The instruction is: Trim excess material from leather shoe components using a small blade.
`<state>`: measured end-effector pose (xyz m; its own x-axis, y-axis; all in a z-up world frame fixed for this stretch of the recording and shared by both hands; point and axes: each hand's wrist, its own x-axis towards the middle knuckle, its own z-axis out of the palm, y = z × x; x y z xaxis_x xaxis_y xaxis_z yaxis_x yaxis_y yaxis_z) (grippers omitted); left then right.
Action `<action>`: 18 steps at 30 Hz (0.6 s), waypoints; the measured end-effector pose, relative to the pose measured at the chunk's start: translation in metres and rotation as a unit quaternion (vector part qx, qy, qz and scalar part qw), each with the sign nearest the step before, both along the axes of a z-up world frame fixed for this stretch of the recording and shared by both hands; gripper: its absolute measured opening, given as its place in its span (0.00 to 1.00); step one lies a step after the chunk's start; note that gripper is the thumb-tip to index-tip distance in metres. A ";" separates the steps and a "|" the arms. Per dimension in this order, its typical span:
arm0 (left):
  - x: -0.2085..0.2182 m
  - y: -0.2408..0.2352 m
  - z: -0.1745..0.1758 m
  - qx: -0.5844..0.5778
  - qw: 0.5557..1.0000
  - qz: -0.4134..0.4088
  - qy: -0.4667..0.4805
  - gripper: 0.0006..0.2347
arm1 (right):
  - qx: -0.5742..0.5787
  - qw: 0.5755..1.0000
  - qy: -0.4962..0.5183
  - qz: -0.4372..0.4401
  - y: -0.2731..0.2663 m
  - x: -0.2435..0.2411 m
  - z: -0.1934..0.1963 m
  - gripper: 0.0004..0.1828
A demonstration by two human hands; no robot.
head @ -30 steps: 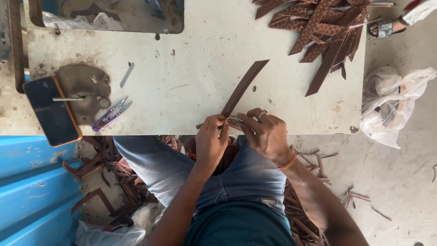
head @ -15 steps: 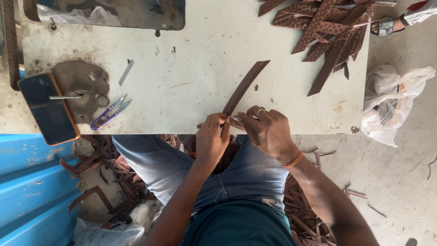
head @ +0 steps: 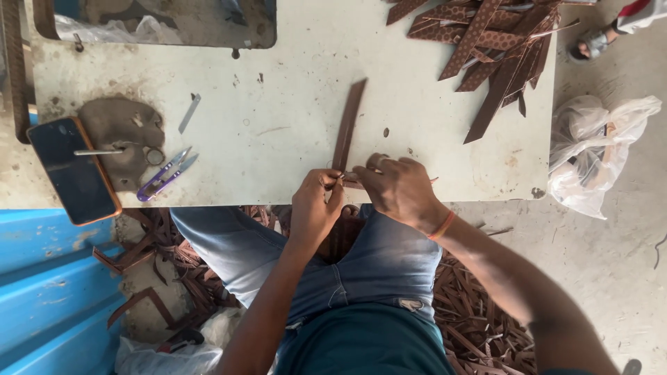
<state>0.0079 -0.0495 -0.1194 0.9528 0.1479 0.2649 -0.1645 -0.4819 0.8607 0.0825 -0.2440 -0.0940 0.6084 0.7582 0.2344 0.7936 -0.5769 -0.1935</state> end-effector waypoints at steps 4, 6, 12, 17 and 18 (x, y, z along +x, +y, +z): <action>0.001 0.002 0.002 -0.049 0.999 0.000 0.025 0.07 | 0.088 0.994 0.045 -0.037 -0.005 -0.007 0.006 0.07; 0.000 0.004 0.000 -0.050 0.997 -0.004 0.057 0.07 | 0.109 0.991 0.049 -0.058 -0.006 -0.011 0.010 0.06; 0.002 0.004 0.005 -0.055 0.996 -0.009 0.071 0.05 | 0.047 0.999 -0.004 -0.013 -0.003 -0.006 0.006 0.11; 0.002 0.006 -0.002 -0.049 0.995 -0.019 0.080 0.06 | -0.015 0.999 -0.031 0.024 0.000 0.001 0.008 0.13; 0.002 0.006 -0.003 -0.045 0.996 -0.023 0.076 0.06 | -0.034 0.998 -0.045 0.035 -0.001 0.002 0.007 0.14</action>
<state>0.0097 -0.0432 -0.1225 0.9872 0.1195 0.1056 -0.0501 -0.3963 0.9167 0.0849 -0.2446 -0.0875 0.5313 0.8147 0.2324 0.8453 -0.5282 -0.0811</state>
